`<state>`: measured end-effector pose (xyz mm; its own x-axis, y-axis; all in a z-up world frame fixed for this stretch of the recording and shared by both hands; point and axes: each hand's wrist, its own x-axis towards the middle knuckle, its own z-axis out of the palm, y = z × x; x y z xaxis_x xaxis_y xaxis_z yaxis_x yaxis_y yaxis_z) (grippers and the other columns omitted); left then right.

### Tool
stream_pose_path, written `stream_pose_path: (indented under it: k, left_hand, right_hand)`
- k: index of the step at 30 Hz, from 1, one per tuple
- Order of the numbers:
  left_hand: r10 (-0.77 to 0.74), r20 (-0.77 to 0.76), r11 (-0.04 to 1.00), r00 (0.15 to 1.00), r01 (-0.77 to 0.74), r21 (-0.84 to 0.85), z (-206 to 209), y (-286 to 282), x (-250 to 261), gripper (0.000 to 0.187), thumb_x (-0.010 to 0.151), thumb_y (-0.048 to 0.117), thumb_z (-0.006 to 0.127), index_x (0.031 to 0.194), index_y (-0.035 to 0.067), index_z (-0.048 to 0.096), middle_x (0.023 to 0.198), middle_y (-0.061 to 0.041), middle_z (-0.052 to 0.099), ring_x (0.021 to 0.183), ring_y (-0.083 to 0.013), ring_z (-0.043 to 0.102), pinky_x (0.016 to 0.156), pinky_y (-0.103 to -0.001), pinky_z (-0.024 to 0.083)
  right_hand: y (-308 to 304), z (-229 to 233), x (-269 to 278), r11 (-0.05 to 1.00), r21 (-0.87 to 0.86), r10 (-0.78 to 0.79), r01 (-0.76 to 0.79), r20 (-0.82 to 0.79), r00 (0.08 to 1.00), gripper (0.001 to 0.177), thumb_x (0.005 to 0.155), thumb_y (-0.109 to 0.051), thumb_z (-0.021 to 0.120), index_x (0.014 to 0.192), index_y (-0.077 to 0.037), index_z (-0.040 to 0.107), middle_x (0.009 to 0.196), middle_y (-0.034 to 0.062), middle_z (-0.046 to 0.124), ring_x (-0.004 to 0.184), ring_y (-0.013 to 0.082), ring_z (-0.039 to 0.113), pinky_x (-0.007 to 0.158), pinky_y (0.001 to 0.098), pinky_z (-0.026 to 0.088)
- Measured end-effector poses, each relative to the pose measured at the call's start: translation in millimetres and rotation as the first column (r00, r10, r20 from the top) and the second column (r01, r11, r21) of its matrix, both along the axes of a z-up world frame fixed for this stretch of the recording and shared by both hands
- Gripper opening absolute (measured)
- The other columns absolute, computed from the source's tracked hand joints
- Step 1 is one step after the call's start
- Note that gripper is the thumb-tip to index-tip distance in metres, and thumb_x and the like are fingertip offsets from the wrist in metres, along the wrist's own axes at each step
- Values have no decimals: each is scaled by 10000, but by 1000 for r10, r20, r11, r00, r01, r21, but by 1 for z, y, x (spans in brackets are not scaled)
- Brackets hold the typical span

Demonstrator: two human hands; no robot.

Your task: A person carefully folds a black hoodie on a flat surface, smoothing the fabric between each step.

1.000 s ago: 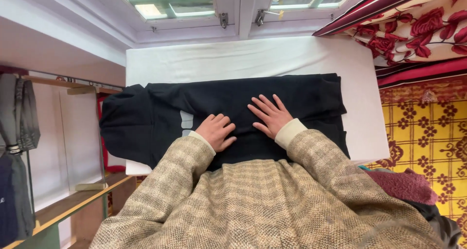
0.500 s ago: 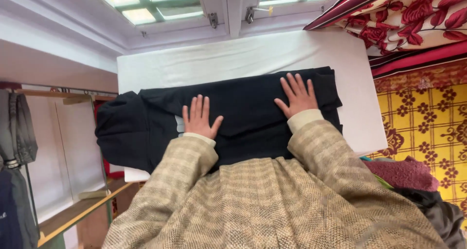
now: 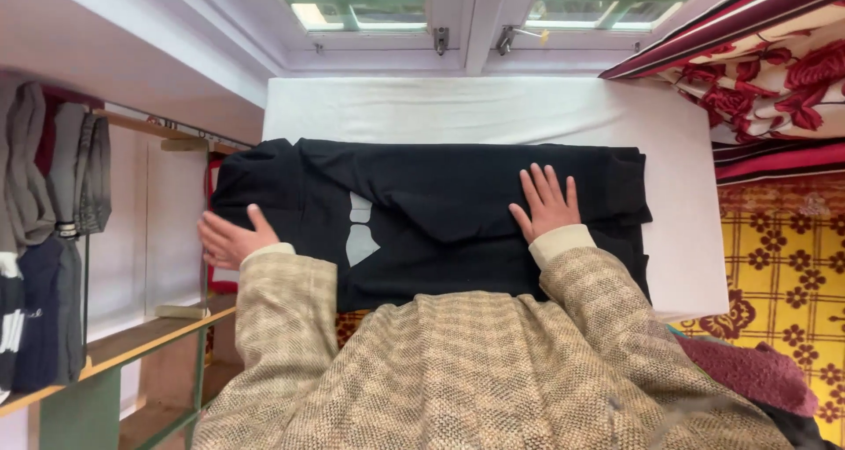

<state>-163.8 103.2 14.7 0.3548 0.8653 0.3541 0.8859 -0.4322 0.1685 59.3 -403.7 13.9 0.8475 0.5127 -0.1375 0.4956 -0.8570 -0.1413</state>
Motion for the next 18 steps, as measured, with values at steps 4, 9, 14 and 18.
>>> stream_pose_path:
  k: [4, 9, 14, 18]
  left_hand:
    - [736, 47, 396, 675, -373, -839, 7, 60, -58, 1049, 807, 932, 635, 1492, 155, 469, 1372, -264, 561, 1234, -408, 622, 1059, -599, 470]
    - [928, -63, -76, 366, 20, -997, 229, -62, 25, 1342, 706, 935, 620, 1597, 55, 138, 1612, -215, 142, 1473, -375, 141, 1199, -537, 35]
    - [907, 312, 250, 284, 234, -940, 108, 42, -10, 987, 679, 616, 748, 1395, 121, 284, 1451, -103, 271, 1322, -262, 254, 1046, -379, 163]
    - [162, 907, 829, 389, 445, -339, 44, 60, -20, 427, 732, 26, 891, 1066, 172, 668, 1227, -59, 639, 1100, -189, 647, 905, -266, 551]
  right_hand:
    - [-2, -16, 3, 1000, -2, 21, -21, -24, 1000, 715, 1048, -691, 221, 1656, -316, 182, 1719, -23, 190, 1586, 222, 146, 1307, 521, 20]
    - [-5, -17, 2, 1000, 14, 21, -21, 0, 1000, 701, 1047, -683, 256, 1646, -321, 219, 1711, -22, 215, 1581, 220, 176, 1303, 520, 57]
    - [-4, -12, 1, 998, 50, 34, -34, 4, 999, 673, 1067, -648, 280, 1640, -296, 262, 1702, -1, 248, 1575, 238, 207, 1299, 526, 91]
    - [-3, -10, 2, 998, 66, 10, -11, 13, 1000, 656, 1064, -643, 298, 1627, -308, 286, 1701, -11, 257, 1578, 228, 209, 1304, 521, 91]
